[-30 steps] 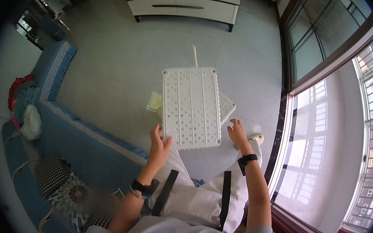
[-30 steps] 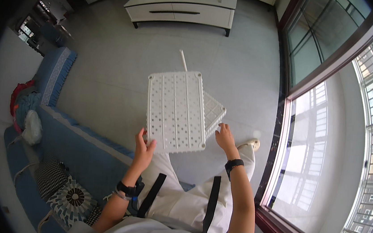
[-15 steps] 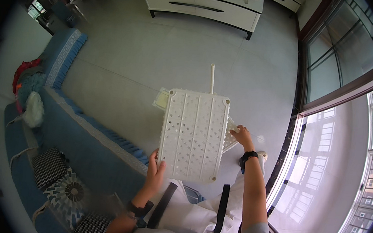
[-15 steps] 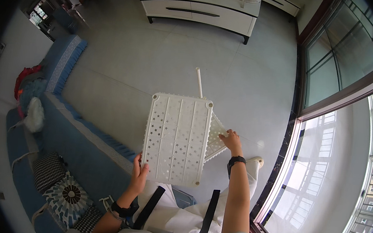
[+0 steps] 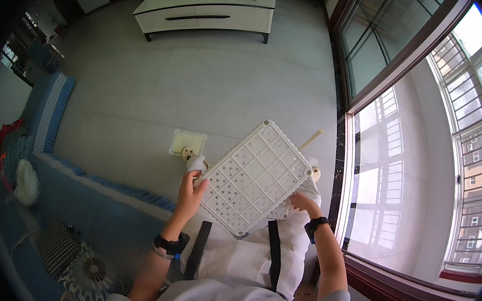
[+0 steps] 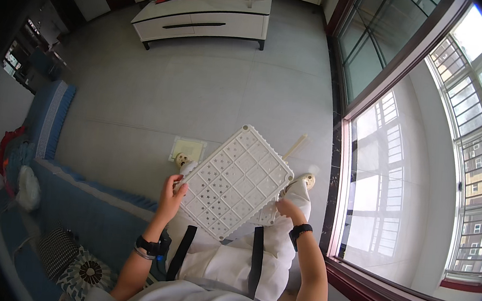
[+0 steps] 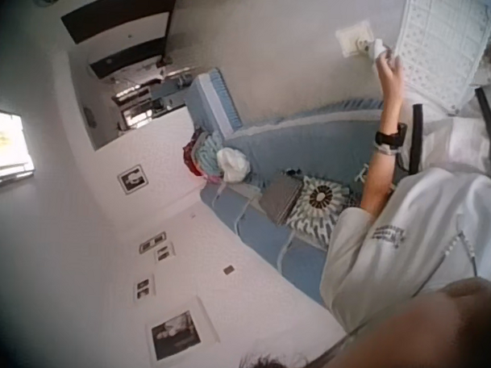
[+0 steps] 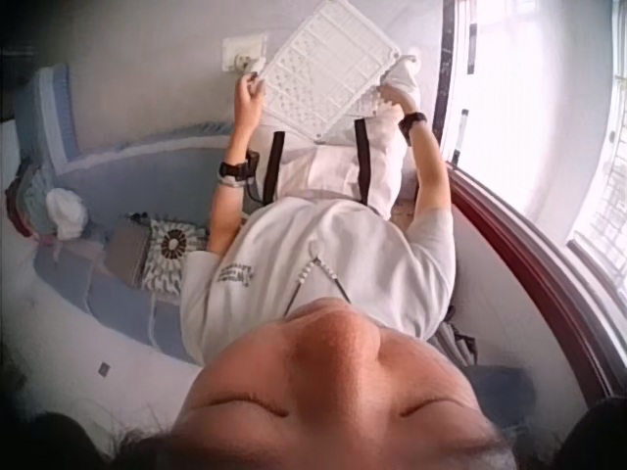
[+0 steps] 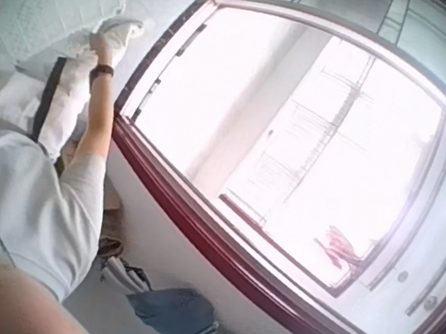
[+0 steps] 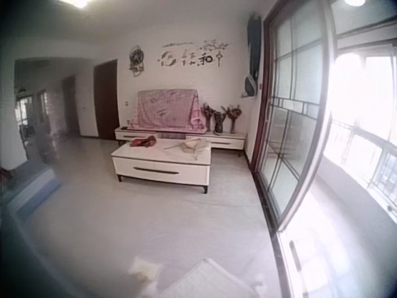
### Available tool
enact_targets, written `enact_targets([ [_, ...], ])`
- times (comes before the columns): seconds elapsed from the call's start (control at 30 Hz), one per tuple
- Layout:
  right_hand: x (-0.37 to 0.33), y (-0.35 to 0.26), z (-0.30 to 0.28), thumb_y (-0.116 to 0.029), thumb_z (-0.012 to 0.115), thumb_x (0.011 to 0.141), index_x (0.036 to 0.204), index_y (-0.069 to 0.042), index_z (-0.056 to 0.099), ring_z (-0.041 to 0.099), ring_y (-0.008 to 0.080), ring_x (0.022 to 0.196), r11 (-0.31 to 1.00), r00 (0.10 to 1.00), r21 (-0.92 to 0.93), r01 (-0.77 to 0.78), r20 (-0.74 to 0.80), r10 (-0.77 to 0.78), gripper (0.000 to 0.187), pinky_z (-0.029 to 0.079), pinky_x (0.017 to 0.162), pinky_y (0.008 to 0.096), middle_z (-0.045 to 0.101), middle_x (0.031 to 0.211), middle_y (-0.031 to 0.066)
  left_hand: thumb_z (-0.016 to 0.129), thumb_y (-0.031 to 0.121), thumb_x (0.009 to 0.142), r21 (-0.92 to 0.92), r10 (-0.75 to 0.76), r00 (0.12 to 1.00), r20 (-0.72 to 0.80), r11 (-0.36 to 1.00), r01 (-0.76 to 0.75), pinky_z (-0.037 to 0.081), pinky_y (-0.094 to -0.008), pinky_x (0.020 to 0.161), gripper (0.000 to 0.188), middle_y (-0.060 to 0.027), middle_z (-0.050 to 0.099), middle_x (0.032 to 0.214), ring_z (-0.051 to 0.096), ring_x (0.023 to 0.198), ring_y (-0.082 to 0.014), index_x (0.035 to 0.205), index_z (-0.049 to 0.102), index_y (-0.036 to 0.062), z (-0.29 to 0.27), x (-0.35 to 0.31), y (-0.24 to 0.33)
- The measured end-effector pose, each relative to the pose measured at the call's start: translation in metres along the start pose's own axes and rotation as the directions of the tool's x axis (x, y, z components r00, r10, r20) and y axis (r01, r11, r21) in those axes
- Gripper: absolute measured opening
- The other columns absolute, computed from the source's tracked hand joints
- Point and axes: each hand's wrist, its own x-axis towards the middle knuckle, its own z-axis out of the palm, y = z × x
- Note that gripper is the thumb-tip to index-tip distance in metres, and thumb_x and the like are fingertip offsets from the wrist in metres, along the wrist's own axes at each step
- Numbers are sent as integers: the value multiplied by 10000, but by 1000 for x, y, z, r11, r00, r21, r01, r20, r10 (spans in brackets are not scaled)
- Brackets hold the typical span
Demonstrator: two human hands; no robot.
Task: The person assembles a white plastic storage rack by snapping the shelves and vertical supports together while sitting on the floor.
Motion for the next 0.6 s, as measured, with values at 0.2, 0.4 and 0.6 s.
enact_targets([
  [0.2, -104, -150, -26, -464, 369, 940, 1111, -75, 489, 572, 159, 766, 443, 932, 833, 332, -362, -18, 442, 471, 625, 295, 586, 913, 57, 487, 306, 927, 174, -50, 992, 116, 984, 29, 431, -366, 798, 386, -183, 552, 1076, 557, 924, -299, 1134, 463, -18, -1, -12, 15],
  [0.4, -159, -188, 27, -461, 433, 920, 1198, -76, 419, 519, 136, 877, 462, 837, 750, 474, -546, 28, 476, 440, 699, 300, 538, 1019, 52, 415, 346, 951, 128, -228, 931, 285, 972, 199, 425, -389, 821, 488, -262, 547, 1054, 547, 958, -379, 1222, 339, -52, 27, -50, 43],
  [0.6, -195, -157, 46, -302, 557, 894, 1205, -60, 353, 522, 135, 899, 524, 843, 703, 482, -535, -58, 443, 440, 745, 275, 541, 1037, 65, 390, 310, 962, 29, -175, 917, 358, 984, 176, 454, -393, 697, 428, -229, 557, 896, 575, 764, -352, 1205, 310, -33, 47, -70, 49],
])
